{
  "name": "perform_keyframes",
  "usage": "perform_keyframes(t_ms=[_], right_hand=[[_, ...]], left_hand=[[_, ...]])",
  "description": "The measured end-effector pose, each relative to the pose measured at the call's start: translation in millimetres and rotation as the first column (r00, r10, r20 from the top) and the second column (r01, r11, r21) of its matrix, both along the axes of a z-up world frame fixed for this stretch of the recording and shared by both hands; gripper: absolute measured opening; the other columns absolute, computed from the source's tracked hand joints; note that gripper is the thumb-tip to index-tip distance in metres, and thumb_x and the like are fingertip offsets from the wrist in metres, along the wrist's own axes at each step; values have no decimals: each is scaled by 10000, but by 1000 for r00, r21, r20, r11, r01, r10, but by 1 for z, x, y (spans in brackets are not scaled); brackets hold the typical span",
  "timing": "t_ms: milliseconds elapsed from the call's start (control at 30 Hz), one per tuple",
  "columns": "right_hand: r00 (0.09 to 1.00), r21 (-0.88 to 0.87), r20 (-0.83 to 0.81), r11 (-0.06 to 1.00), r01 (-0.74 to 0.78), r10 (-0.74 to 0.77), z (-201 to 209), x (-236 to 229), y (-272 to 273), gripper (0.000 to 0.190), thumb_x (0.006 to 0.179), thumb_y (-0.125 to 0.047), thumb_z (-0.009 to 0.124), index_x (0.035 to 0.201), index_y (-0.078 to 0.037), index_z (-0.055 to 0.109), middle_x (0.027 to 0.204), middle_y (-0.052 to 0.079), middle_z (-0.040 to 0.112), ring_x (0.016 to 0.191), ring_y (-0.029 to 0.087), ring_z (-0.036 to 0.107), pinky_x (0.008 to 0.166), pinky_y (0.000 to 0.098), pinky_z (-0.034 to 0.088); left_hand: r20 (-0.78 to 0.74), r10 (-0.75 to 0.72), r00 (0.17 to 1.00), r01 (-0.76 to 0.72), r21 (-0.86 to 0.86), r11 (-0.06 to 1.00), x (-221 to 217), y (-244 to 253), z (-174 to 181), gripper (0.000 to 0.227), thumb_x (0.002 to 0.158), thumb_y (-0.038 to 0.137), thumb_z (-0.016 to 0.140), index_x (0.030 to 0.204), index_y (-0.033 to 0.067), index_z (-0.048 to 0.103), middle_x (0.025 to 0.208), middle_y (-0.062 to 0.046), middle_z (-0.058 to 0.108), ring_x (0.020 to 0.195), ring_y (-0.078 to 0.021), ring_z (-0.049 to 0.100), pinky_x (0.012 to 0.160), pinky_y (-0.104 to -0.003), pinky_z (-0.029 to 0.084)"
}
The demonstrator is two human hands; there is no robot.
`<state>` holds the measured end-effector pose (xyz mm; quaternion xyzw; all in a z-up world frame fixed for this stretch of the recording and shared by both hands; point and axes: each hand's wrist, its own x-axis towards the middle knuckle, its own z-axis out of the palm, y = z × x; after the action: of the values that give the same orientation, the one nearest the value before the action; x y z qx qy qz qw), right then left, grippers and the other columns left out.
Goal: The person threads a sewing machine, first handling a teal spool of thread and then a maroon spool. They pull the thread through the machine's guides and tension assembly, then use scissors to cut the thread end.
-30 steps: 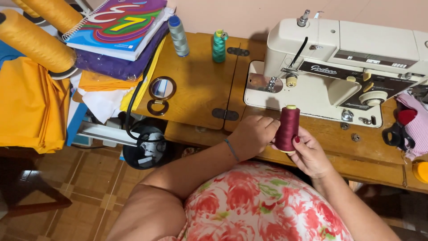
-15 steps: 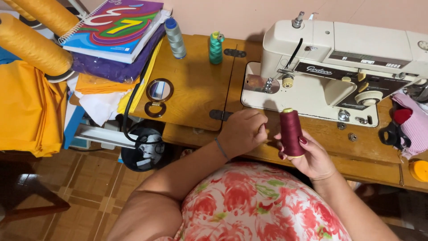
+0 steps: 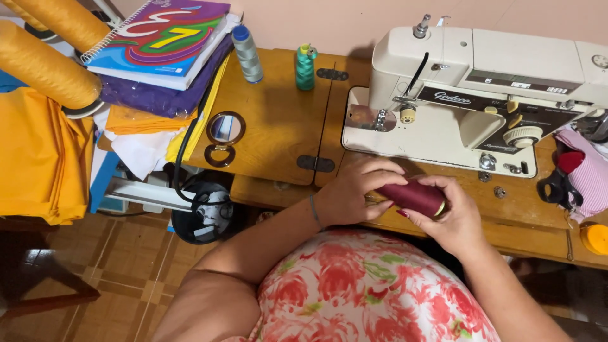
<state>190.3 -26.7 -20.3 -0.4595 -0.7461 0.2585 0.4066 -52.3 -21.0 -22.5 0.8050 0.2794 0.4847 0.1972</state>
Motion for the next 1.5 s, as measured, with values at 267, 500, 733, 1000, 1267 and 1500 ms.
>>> perform_keyframes(t_ms=[267,500,733,1000,1267,1500], right_hand=[[999,158,22,987,-27,24,9,-9,-6,625,607,-138,976,1163,-101,693,1138,98,753,1057,336,712,875,455,561],[998,285,47,957,-51,39,18,-14,-11,531,655,-133,951,1128,-86,713,1076,109,749,986,364,711,859,482,561],[1000,261,-22,965,16,-11,10,-10,-11,549,659,-105,957,1146,-41,713,1118,151,745,1008,358,719,844,446,565],[976,64,-201,993,99,-85,-2,9,-4,663,666,-9,932,1250,22,619,1215,216,694,1069,331,674,870,455,545],[790,-346,-587,937,-48,-176,4,-3,0,610,767,-1,823,1317,30,560,1119,134,665,934,205,686,775,388,653],[723,-330,-676,936,-124,-142,-5,0,4,590,779,0,802,1315,48,559,1102,190,667,898,265,711,741,458,662]], left_hand=[[-23,53,998,-53,13,999,1,2,-7,300,951,337,717,1198,173,677,1199,-36,689,1144,-289,677,1049,-459,516],[166,49,985,-49,-3,999,9,6,-17,124,949,314,743,991,198,739,1092,28,718,1003,-229,698,943,-383,525],[174,116,978,-139,122,983,13,-1,-20,158,967,332,708,890,196,726,1103,5,663,1039,-257,642,987,-392,463],[-78,200,977,-181,206,962,-20,1,-36,182,951,288,715,799,203,661,1014,-6,554,940,-306,576,857,-401,457],[-770,148,621,-327,-83,941,-46,-11,4,354,898,356,740,1089,58,729,920,-145,702,779,-306,699,627,-384,498],[100,-70,993,116,-600,791,-1,-7,15,900,778,405,829,1472,-27,452,1379,-331,533,1332,-474,512,1135,-519,448]])
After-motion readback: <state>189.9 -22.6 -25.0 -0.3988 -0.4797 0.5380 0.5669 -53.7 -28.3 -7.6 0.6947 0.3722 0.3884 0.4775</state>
